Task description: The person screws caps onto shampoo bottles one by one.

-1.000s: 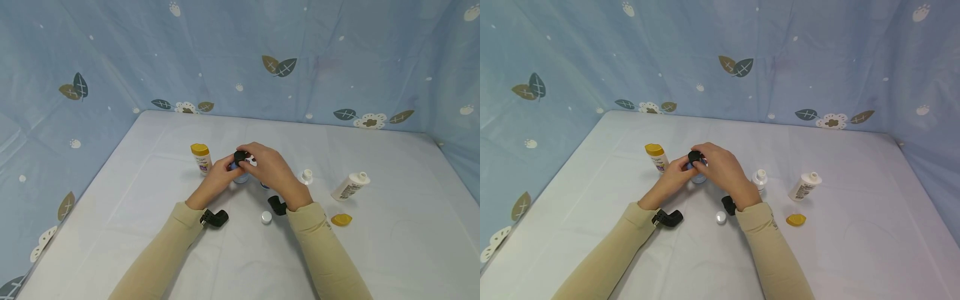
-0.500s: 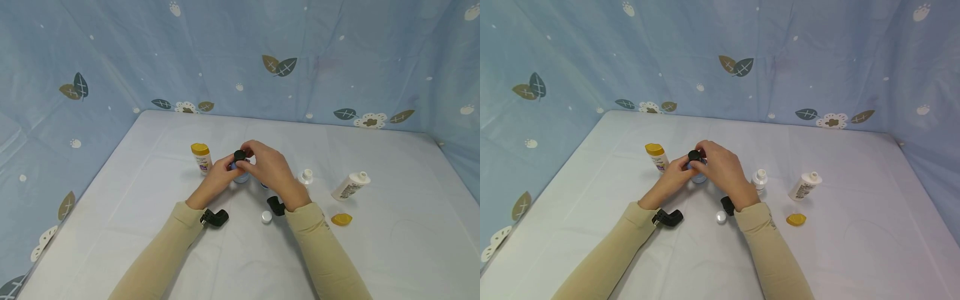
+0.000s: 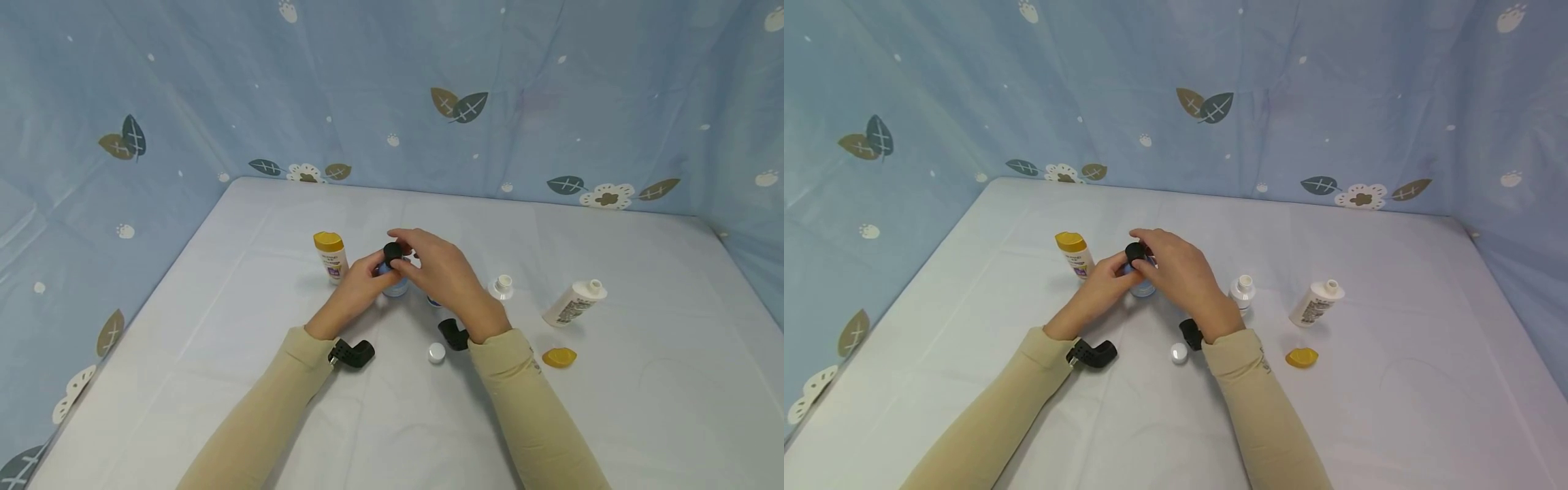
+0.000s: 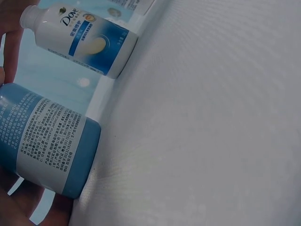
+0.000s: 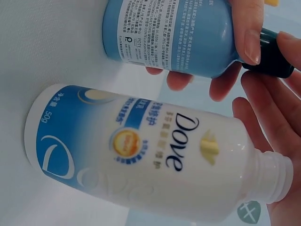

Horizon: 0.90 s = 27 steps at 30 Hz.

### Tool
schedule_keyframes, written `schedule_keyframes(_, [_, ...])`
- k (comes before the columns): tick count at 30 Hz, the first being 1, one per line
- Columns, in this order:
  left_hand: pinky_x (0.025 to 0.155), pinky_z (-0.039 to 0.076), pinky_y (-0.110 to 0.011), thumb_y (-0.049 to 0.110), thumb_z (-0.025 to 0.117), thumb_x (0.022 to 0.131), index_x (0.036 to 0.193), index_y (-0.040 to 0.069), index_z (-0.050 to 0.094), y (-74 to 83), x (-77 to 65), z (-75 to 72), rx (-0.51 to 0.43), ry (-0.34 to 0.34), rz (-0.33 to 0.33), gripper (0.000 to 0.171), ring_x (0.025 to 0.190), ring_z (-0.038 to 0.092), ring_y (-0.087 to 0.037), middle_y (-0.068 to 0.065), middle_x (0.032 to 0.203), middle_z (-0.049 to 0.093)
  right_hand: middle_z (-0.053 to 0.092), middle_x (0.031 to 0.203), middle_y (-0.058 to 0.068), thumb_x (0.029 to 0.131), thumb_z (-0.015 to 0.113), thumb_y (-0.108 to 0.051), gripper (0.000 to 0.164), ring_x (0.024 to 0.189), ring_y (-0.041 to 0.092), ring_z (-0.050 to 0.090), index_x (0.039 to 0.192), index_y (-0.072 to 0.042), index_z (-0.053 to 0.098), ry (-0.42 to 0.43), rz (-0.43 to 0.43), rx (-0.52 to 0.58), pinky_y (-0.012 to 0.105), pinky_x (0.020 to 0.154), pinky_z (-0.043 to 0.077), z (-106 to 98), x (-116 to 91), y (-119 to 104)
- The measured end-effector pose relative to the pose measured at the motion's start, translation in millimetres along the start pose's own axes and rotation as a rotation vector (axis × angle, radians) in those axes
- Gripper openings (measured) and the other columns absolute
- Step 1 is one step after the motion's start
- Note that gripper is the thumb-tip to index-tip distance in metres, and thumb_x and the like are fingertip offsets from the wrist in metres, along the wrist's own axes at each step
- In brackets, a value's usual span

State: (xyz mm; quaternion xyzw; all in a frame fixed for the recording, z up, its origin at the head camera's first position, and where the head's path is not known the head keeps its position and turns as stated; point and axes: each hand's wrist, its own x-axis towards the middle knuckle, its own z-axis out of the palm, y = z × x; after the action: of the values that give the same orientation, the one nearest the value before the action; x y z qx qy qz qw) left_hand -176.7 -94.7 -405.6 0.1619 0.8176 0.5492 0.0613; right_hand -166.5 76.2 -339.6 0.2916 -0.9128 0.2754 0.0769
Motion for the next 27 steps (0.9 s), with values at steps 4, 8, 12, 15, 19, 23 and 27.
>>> schedule_keyframes(4, [0.092,0.037,-0.035,0.038,0.056,0.085,0.119,0.03,0.054,0.9,-0.5,-0.4,0.001,-0.003,-0.01,0.035,0.109,0.048,-0.009,0.011,0.12,0.053,0.056,0.111,-0.003,0.085,0.061,-0.028,0.046,0.094,0.013,0.053,0.127,-0.017,0.047,-0.008,0.011,0.005,0.03,0.077,0.043,-0.6,-0.3,0.5])
schedule_keyframes(8, [0.094,0.036,-0.036,0.044,0.056,0.084,0.121,0.03,0.052,1.8,-0.7,-0.6,0.001,-0.009,-0.013,0.039,0.113,0.045,-0.01,0.01,0.124,0.05,0.059,0.105,-0.003,0.084,0.063,-0.028,0.043,0.091,0.011,0.054,0.123,-0.015,0.05,-0.008,0.05,0.014,0.029,0.077,0.043,-1.8,0.9,0.6])
schedule_keyframes(12, [0.092,0.037,-0.037,0.044,0.055,0.085,0.119,0.029,0.053,1.8,-0.5,0.0,0.006,-0.001,-0.014,0.037,0.112,0.046,-0.011,0.009,0.123,0.051,0.06,0.096,-0.001,0.082,0.064,-0.028,0.032,0.089,0.014,0.056,0.108,-0.012,0.053,-0.006,0.101,0.046,0.028,0.076,0.043,-2.9,2.4,0.2])
schedule_keyframes(15, [0.091,0.038,-0.037,0.039,0.056,0.085,0.116,0.026,0.054,2.3,-0.4,1.0,0.004,0.012,-0.009,0.034,0.111,0.047,-0.011,0.007,0.121,0.053,0.059,0.091,-0.001,0.082,0.065,-0.029,0.026,0.086,0.017,0.056,0.096,-0.012,0.051,-0.013,0.142,0.064,0.029,0.074,0.043,-3.1,2.3,0.0])
schedule_keyframes(19, [0.09,0.038,-0.036,0.034,0.058,0.086,0.114,0.022,0.056,3.3,-0.1,2.5,-0.009,0.038,-0.002,0.031,0.108,0.048,-0.012,0.003,0.118,0.055,0.056,0.088,-0.003,0.083,0.063,-0.031,0.021,0.08,0.016,0.053,0.09,-0.014,0.052,-0.026,0.154,0.041,0.029,0.07,0.042,-2.6,1.3,0.5])
schedule_keyframes(23, [0.088,0.04,-0.036,0.033,0.059,0.085,0.111,0.022,0.058,4.0,0.4,3.9,-0.021,0.063,-0.003,0.029,0.104,0.05,-0.013,0.003,0.114,0.057,0.054,0.088,-0.003,0.083,0.062,-0.034,0.022,0.074,0.012,0.049,0.089,-0.015,0.053,-0.029,0.144,0.008,0.028,0.067,0.041,-1.8,0.5,0.7])
schedule_keyframes(27, [0.087,0.04,-0.035,0.035,0.06,0.085,0.11,0.02,0.058,3.3,0.7,4.2,-0.032,0.061,0.012,0.029,0.102,0.051,-0.012,0.004,0.11,0.058,0.054,0.086,0.0,0.082,0.061,-0.04,0.029,0.069,0.013,0.046,0.091,-0.013,0.054,-0.03,0.162,-0.022,0.028,0.062,0.039,-0.7,0.8,-1.7])
